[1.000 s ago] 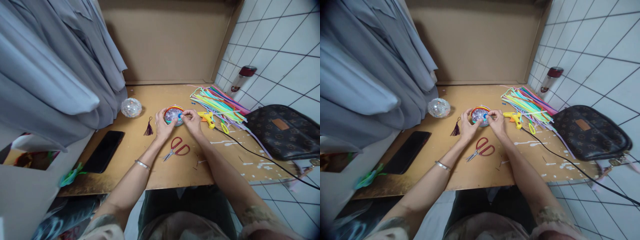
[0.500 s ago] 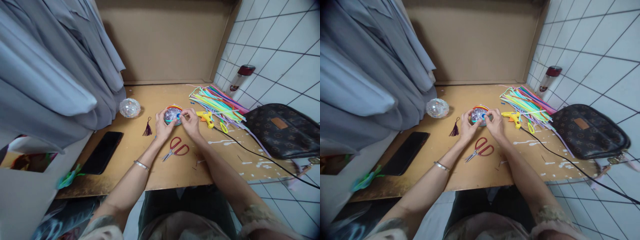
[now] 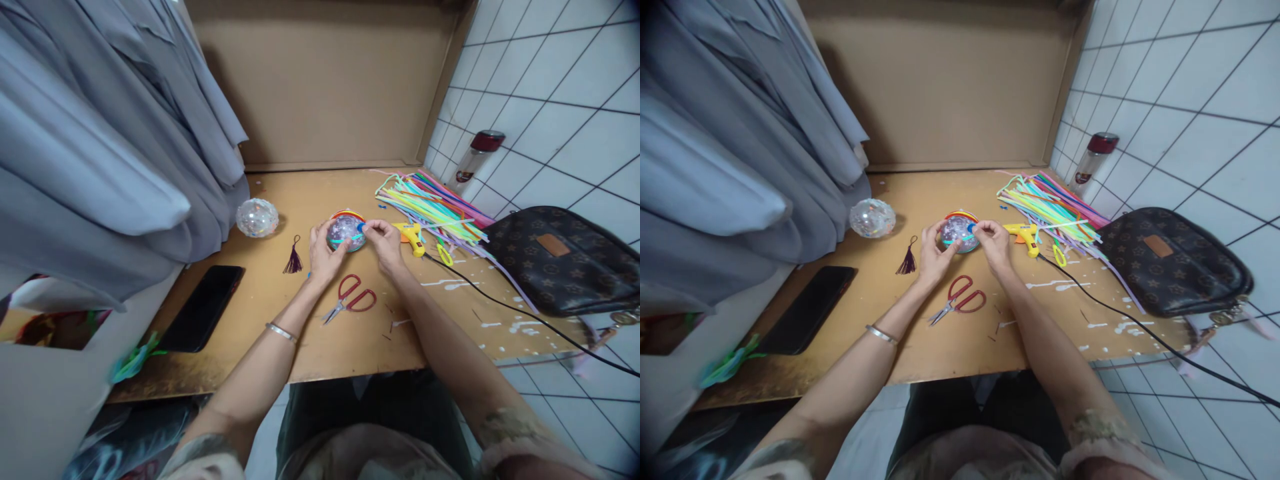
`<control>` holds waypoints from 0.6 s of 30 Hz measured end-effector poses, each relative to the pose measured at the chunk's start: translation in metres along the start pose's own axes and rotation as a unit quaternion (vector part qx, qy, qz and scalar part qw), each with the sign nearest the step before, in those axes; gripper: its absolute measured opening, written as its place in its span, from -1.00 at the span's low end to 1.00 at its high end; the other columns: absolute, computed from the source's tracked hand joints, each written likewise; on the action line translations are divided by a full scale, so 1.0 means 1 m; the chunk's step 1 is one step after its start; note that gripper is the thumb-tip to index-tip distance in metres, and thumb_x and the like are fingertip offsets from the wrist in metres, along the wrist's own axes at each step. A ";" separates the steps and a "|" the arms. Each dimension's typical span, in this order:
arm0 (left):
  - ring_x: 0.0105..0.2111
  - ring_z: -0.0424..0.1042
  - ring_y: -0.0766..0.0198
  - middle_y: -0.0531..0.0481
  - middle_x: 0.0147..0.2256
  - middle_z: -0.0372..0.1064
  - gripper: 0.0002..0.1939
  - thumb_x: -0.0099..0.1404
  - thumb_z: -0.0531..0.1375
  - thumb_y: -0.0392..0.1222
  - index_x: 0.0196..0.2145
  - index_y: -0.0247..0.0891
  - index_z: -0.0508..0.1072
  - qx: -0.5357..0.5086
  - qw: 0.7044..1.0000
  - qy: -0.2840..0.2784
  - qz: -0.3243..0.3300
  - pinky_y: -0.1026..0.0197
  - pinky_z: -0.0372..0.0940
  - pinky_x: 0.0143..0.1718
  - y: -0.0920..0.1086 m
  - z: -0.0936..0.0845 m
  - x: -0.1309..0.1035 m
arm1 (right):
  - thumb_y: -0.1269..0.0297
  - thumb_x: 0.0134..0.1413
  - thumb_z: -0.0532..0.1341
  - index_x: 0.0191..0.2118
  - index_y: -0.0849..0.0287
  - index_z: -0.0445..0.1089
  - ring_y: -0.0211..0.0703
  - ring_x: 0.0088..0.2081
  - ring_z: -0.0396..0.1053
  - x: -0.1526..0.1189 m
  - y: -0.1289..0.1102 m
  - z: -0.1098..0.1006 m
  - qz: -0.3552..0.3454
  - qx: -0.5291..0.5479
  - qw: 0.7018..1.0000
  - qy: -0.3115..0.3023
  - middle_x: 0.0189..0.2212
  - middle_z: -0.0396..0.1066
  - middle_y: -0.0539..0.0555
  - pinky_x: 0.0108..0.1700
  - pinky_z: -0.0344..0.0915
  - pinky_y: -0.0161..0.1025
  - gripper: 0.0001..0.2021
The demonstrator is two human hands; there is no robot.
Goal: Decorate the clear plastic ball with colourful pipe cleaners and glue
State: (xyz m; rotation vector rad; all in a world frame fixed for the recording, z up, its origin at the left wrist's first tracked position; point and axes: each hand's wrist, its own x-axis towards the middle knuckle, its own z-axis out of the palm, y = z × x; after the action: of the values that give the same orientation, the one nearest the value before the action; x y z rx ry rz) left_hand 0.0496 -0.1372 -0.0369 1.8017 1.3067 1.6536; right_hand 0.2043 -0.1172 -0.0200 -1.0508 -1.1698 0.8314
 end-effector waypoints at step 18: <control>0.12 0.32 0.02 -0.15 0.04 0.31 -0.51 0.12 0.30 -0.16 0.02 -0.16 0.34 0.033 0.999 -0.004 0.003 -0.08 0.23 0.18 0.003 0.001 0.000 | 0.22 -0.25 0.32 -0.54 0.14 0.42 -0.16 -0.30 0.33 -0.007 -0.006 0.006 -0.020 -0.014 0.999 0.042 -0.40 0.38 0.01 -0.14 0.34 -0.15 -0.88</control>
State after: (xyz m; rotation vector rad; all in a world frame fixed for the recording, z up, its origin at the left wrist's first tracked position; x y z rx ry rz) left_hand 0.0516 -0.1378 -0.0350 1.8496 1.3680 1.6232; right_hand 0.1968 -0.1241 -0.0162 -1.0718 -1.1305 0.7349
